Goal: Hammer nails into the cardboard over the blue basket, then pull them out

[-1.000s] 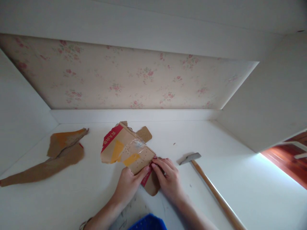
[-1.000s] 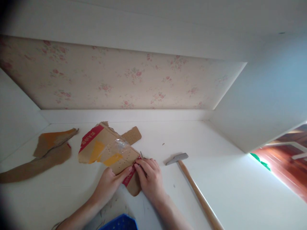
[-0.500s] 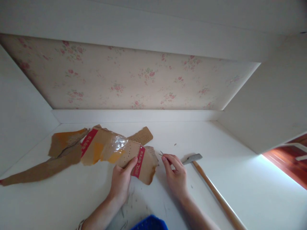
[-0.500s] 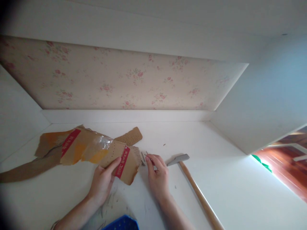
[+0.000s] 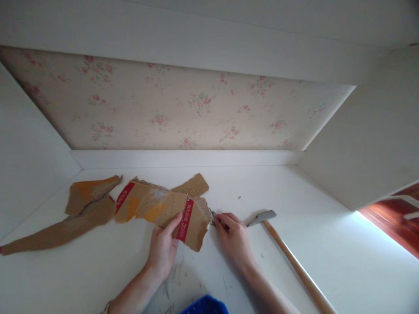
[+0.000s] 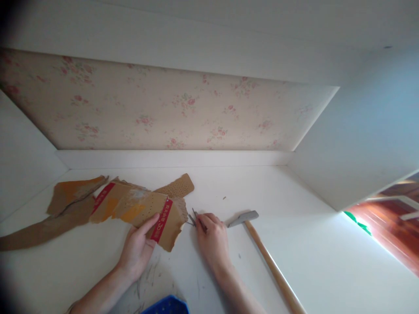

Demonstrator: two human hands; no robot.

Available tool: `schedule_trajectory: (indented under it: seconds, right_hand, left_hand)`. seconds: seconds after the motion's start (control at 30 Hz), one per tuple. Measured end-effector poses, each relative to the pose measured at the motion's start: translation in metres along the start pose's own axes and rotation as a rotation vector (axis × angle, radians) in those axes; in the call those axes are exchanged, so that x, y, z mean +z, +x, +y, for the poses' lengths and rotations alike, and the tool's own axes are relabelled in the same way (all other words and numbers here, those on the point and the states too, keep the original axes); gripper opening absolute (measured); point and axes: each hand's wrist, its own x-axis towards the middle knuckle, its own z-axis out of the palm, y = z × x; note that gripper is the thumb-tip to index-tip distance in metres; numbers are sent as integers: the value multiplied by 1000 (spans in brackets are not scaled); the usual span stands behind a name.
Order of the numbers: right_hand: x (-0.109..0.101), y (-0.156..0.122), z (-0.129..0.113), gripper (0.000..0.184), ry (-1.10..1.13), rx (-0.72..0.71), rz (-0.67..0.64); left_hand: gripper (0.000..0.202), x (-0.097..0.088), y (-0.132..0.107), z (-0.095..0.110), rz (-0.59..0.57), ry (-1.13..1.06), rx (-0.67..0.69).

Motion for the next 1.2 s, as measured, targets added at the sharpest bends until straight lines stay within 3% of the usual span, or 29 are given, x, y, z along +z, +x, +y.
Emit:
schedule_trajectory:
  seconds: [0.17,0.43,0.57,0.7,0.83,1.2]
  right_hand:
    - [-1,0,-4,27,-35,-4,-32]
    - [-1,0,-4,25,3,5,-21]
    - [-5,0,-5,27,68,16,7]
    - [-10,-4,-9,38,128,-86,-55]
    - [-15,-5,-15,22,187,-136,-114]
    - [-13,-6,-16,14,290,-78,-116]
  left_hand:
    - [49,-3,-1,-2,-66,73,3]
    - [51,-14,4,-11,-173,304,133]
    - [48,-11,-2,-8,-247,274,66]
    - [42,-6,-10,-5,-376,258,-30]
    - [42,-5,-14,-2,-464,359,0]
    - [42,-7,-13,-3,-458,492,57]
